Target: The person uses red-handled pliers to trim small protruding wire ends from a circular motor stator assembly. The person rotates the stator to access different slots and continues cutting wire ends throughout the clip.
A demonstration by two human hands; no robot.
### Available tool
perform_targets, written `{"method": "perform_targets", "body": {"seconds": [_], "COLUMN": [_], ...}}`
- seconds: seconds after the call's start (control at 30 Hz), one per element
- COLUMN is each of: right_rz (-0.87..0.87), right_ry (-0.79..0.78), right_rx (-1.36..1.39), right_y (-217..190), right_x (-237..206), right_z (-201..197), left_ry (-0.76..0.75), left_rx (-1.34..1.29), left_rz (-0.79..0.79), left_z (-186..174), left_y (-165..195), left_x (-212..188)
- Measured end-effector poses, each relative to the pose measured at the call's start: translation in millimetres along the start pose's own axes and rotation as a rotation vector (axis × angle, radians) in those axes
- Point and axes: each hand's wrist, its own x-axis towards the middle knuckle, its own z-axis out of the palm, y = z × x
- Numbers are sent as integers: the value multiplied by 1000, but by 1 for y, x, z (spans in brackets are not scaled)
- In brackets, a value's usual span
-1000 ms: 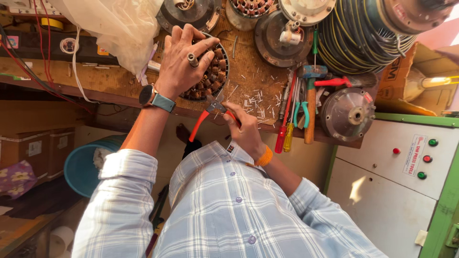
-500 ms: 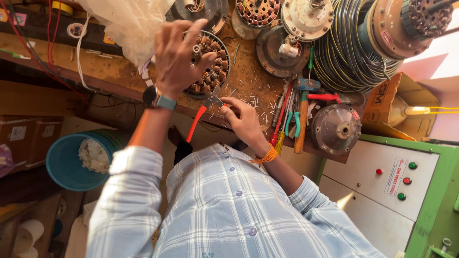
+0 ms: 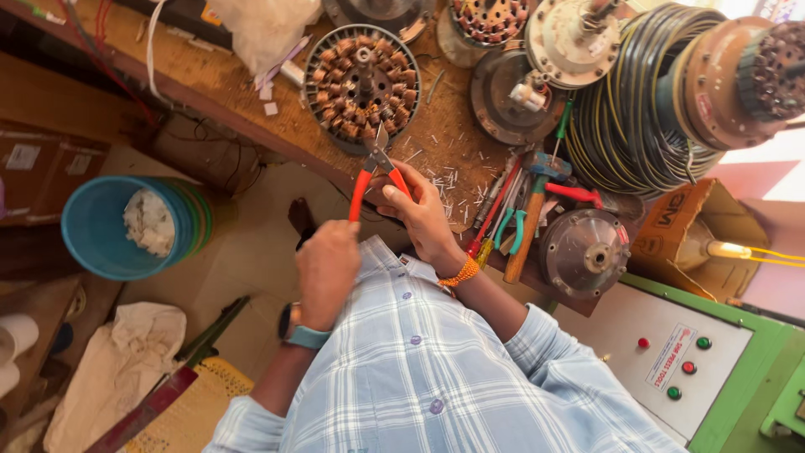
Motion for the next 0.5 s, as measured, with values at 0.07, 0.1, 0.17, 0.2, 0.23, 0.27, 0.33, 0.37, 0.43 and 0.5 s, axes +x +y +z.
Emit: {"method": "perform_targets", "body": {"seconds": [0.07,0.1,0.17,0.2,0.23,0.27,0.33,0.37,0.43,0.5], "right_rz": [150,265,402,425,450,435,386,380,375,363], "right_ry": [-60,-142,-307,-389,-470,-474,-487,-448,-365,-329], "right_rx": [113,190,268,275,282,358,508,523,565,571], "right_y": [1,1,0,1,3,8,21,28,42,52], "right_x": [5,7,11,14,15,17,21,22,23,24], "right_z": [1,-2,-9,-12,-15,-14,-8,-5,4,10], "left_ry": [-11,-18,-71,-121,-173,-151,-94,10,232,359], "left_rx": [11,-2,33,86,137,133,129,34,-97,-115], "left_rz": [4,11,32,44,55,2,-90,24,356,670], "left_z": [4,3,-6,-15,-25,-35,-59,-70,-85,-85], "left_y": [6,8,9,8,8,8,6,5,5,12], "left_x": [-3,-5,-4,-1,2,5,24,37,78,131]}}
